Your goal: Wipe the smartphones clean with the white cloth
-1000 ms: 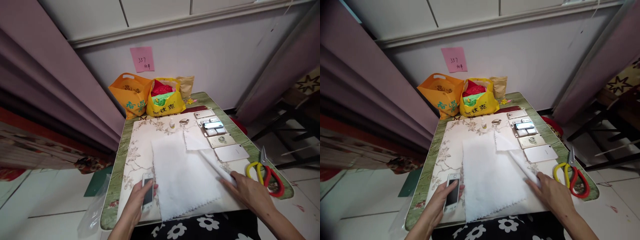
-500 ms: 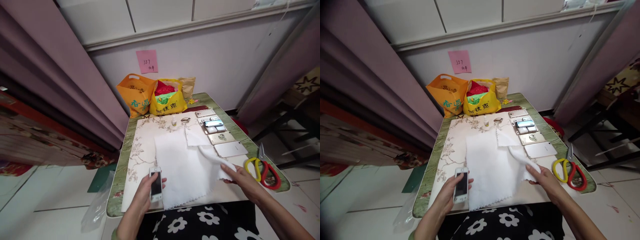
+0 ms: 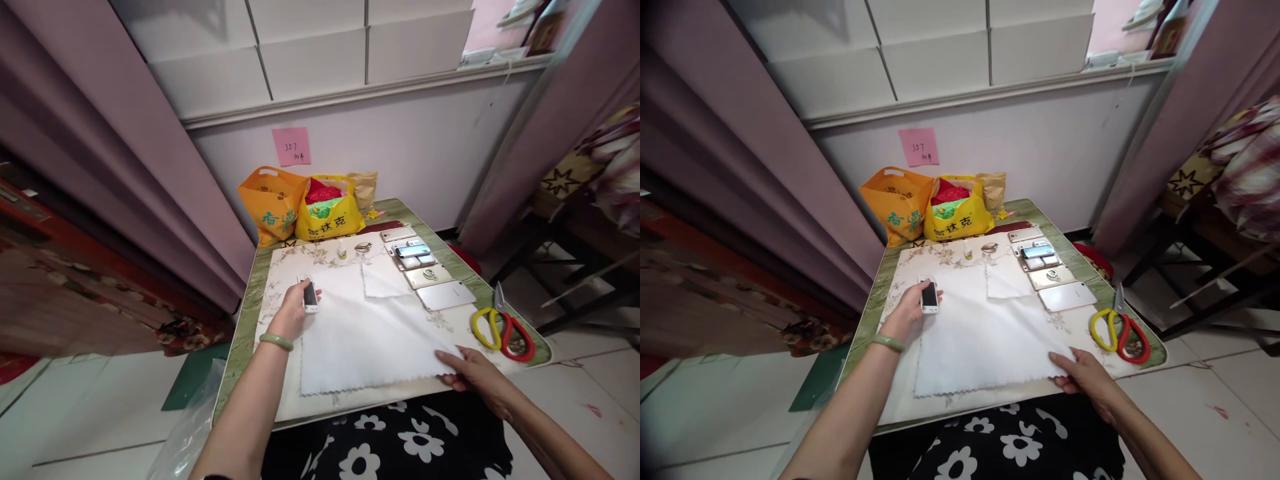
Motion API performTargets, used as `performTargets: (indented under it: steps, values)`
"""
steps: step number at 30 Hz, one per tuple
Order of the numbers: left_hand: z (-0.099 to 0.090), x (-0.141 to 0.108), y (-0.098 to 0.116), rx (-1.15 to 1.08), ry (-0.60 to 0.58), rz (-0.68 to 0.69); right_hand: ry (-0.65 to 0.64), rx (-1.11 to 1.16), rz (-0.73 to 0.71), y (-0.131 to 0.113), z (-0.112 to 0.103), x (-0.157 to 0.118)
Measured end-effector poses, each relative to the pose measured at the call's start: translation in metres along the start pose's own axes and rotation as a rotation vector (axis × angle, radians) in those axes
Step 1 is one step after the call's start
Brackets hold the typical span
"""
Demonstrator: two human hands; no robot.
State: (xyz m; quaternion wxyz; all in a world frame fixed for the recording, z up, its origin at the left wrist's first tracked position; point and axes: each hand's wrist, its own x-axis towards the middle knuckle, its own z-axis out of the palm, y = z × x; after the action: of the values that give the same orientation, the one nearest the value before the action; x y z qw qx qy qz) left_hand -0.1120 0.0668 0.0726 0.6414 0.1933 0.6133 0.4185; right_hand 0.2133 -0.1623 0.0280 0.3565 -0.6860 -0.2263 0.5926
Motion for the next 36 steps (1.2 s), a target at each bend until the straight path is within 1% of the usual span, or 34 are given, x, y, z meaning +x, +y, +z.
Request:
performTargets:
  steps: [2,3,4,6,7,9,10,11,12,13,14,15,16,17,18,20,22,25,26,27,28,29,30,31,32,33,35,36]
  values:
    - [0.003,0.004,0.01,0.051,0.017,0.038,-0.024,-0.172,-0.056,0.002,-0.001,-0.002]
    - [0.004,0.005,0.012,0.077,0.027,0.051,0.008,-0.325,-0.114,0.001,-0.003,-0.003]
    - [0.004,0.005,0.013,0.101,0.038,0.061,0.077,-0.512,-0.181,-0.002,-0.006,-0.003]
    - [0.002,0.0,0.007,0.133,0.056,0.077,0.28,-0.886,-0.325,-0.012,-0.011,-0.003]
    - [0.0,-0.004,0.002,0.142,0.057,0.083,0.38,-1.027,-0.397,-0.019,-0.012,-0.002]
    - [-0.002,-0.015,-0.01,0.148,0.031,0.08,0.529,-1.166,-0.554,-0.037,-0.008,0.004]
    - [-0.003,-0.022,-0.016,0.148,0.0,0.067,0.567,-1.188,-0.646,-0.047,-0.002,0.009]
    - [-0.002,-0.028,-0.022,0.146,-0.04,0.046,0.575,-1.209,-0.745,-0.056,0.007,0.017]
    - [0.001,-0.034,-0.028,0.141,-0.083,0.022,0.55,-1.234,-0.848,-0.066,0.018,0.026]
    - [0.005,-0.038,-0.032,0.125,-0.133,-0.003,0.5,-1.265,-0.953,-0.075,0.03,0.036]
    - [0.011,-0.041,-0.037,0.093,-0.183,-0.027,0.423,-1.318,-1.039,-0.083,0.044,0.047]
    - [0.018,-0.042,-0.041,0.038,-0.238,-0.054,0.366,-1.376,-1.082,-0.091,0.057,0.059]
    - [0.025,-0.041,-0.045,-0.062,-0.299,-0.092,0.323,-1.434,-1.074,-0.098,0.068,0.07]
    - [0.033,-0.038,-0.05,-0.159,-0.346,-0.125,0.277,-1.48,-1.035,-0.104,0.078,0.081]
    - [0.04,-0.034,-0.056,-0.248,-0.382,-0.151,0.258,-1.501,-0.993,-0.109,0.085,0.09]
    - [0.05,-0.025,-0.069,-0.404,-0.428,-0.17,0.272,-1.503,-0.918,-0.119,0.091,0.104]
    - [0.056,-0.016,-0.084,-0.534,-0.462,-0.153,0.353,-1.474,-0.863,-0.129,0.089,0.109]
    - [0.055,-0.008,-0.102,-0.616,-0.517,-0.136,0.512,-1.33,-0.758,-0.14,0.08,0.099]
    - [0.054,-0.007,-0.106,-0.625,-0.533,-0.13,0.529,-1.24,-0.754,-0.141,0.079,0.091]
    - [0.053,-0.007,-0.108,-0.63,-0.542,-0.121,0.492,-1.142,-0.779,-0.142,0.079,0.082]
    - [0.052,-0.007,-0.109,-0.629,-0.547,-0.11,0.397,-1.051,-0.831,-0.141,0.08,0.071]
    - [0.052,-0.007,-0.11,-0.622,-0.556,-0.095,0.254,-0.979,-0.899,-0.14,0.082,0.061]
    - [0.052,-0.008,-0.11,-0.607,-0.565,-0.081,0.073,-0.938,-0.956,-0.139,0.085,0.052]
    - [0.052,-0.008,-0.11,-0.584,-0.577,-0.07,-0.038,-0.907,-0.986,-0.139,0.089,0.045]
    - [0.052,-0.009,-0.11,-0.556,-0.587,-0.067,-0.069,-0.874,-0.998,-0.139,0.093,0.041]
    - [0.052,-0.009,-0.11,-0.528,-0.601,-0.07,-0.029,-0.84,-1.006,-0.139,0.099,0.039]
    - [0.051,-0.01,-0.112,-0.494,-0.615,-0.078,0.174,-0.759,-1.032,-0.139,0.114,0.044]
    - [0.051,-0.009,-0.112,-0.489,-0.61,-0.078,0.249,-0.732,-1.055,-0.137,0.124,0.049]
